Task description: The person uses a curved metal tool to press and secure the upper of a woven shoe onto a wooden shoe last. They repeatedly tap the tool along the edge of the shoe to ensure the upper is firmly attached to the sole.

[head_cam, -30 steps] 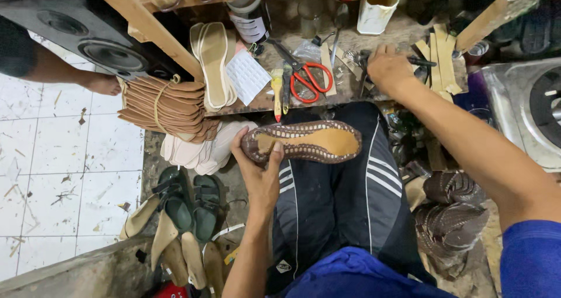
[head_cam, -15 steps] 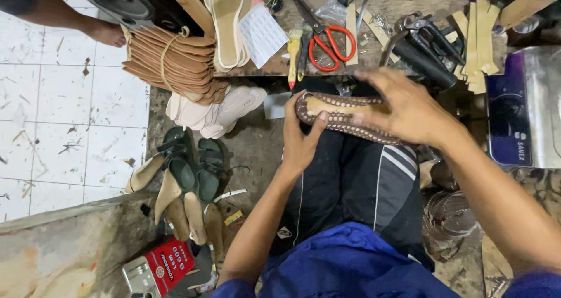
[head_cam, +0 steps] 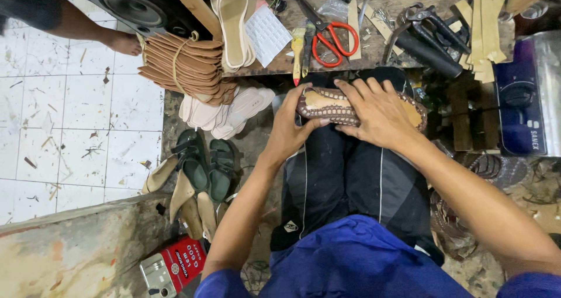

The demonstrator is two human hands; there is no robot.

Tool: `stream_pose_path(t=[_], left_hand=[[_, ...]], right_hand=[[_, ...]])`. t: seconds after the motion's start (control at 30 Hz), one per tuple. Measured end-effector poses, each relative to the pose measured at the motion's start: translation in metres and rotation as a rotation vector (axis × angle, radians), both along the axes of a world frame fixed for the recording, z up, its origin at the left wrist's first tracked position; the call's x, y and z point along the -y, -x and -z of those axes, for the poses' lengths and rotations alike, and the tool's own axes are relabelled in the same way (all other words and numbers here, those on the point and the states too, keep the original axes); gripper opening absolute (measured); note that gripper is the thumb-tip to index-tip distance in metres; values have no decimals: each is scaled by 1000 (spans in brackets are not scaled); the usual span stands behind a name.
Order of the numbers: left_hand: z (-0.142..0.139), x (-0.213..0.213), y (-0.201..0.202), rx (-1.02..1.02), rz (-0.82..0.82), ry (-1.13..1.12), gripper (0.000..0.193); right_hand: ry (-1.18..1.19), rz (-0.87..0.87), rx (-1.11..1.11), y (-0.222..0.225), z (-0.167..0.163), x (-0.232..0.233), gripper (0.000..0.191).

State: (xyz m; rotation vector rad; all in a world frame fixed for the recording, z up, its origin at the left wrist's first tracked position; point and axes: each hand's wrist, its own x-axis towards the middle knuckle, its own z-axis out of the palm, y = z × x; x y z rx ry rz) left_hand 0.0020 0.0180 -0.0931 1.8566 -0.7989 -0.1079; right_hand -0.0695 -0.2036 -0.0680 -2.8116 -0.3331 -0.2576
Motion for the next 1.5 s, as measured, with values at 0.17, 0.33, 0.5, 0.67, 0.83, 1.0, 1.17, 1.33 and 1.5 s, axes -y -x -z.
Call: stream_pose_path(t=[0.17,0.33,0.5,0.67,0.83,1.0,1.17,1.33,1.5], left_hand=[[-3,-3,0,-195,42,107,74],[-1,-2,-12,-257,70,62,73],[-3,-3,-19,-69,84,37,69],[-4,-6,-25,-8,90,-35,68],[-2,-10,-29,35,95,-140,67],[-7,-10,-27,142,60,-159,71],[-15,-12,-34,-99,204,-64,76],[-20,-18,-42,175,235,-258,76],[-27,-15,-42,309,252,-390,79]], right_hand=[[12,11,-23,-2,-2,-4,100],[-34,7,-48,-7,-3,-2,96],[-32,11,-115,-13,-2,2,94],[-46,-25,-89,-17,3,5,92],[-40,-37,-130,-22,6,6,93],[-52,-73,-168,-26,-1,6,94],[-19,-71,-101,-15,-5,4,93],[0,-67,-95,-13,0,4,92],[-29,-80,-100,-18,3,6,92]])
